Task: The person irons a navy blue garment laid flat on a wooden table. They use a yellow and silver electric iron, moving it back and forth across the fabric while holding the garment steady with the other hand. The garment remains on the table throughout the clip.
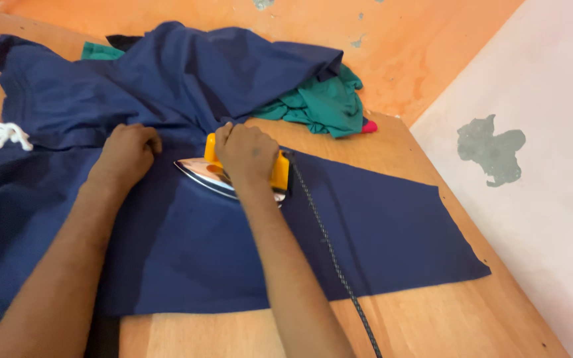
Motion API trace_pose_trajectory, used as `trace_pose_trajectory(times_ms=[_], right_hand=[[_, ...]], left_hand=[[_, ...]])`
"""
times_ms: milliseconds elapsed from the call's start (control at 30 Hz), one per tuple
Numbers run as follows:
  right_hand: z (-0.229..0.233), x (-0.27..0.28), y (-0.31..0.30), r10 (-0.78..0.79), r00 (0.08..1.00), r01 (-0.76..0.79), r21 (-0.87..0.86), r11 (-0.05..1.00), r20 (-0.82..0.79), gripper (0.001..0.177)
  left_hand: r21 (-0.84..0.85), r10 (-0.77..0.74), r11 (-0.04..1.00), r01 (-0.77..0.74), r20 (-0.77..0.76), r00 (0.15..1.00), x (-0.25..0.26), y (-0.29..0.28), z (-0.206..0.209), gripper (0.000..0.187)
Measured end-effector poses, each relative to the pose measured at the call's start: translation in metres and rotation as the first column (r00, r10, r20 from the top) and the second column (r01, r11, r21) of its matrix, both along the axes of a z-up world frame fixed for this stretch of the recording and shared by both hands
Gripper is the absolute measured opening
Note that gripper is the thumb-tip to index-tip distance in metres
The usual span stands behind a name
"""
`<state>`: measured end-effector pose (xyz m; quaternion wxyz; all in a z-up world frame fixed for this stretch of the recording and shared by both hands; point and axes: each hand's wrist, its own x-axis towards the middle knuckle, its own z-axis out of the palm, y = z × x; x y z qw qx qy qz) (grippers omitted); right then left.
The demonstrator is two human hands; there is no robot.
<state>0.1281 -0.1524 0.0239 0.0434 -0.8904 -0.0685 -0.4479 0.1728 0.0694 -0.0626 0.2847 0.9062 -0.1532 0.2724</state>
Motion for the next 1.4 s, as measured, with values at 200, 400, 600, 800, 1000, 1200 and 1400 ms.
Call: trace_pose_trajectory(times_ms=[200,400,600,800,1000,1200,1400], right_hand=[[-0.01,-0.001,0.008,0.342,0.928,-0.351,-0.04,0.935,-0.147,0.052],[0.003,0.01,0.017,0.076,0.997,-0.075,-0.045,0.996,0.004,0.051],[-0.022,0.002,0.035,0.263,0.964,-0.265,-0.067,0.962,-0.038,0.049],[-0.011,0.022,-0.046,0.167,0.985,-0.147,-0.295,0.944,0.044,0.046],[-0.004,0.012,-0.068,-0.156,0.987,0.153,-0.082,0.985,-0.04,0.05],[-0.01,-0.043,-0.053,0.202,0.933,-0.244,-0.11,0.964,-0.298,0.054],[0.017,-0.059,-0.116,-0.051,0.969,-0.001,-0.211,0.977,-0.241,0.05]], left_hand=[[0.052,0.147,0.989,-0.141,-0.154,0.977,0.012,0.0,-0.008,0.021],[0.078,0.117,0.992,-0.103,-0.203,0.972,0.009,0.012,-0.008,0.019],[0.019,0.087,0.996,-0.085,-0.188,0.978,0.006,0.015,-0.011,0.017],[-0.022,0.082,0.996,-0.086,-0.145,0.986,0.004,0.017,-0.014,0.018],[0.287,0.365,0.885,-0.366,0.059,0.929,-0.004,-0.019,-0.016,0.015],[0.227,0.351,0.909,-0.35,0.035,0.936,-0.014,-0.021,-0.009,0.014],[0.27,0.344,0.9,-0.341,0.038,0.938,-0.018,-0.023,-0.006,0.016]])
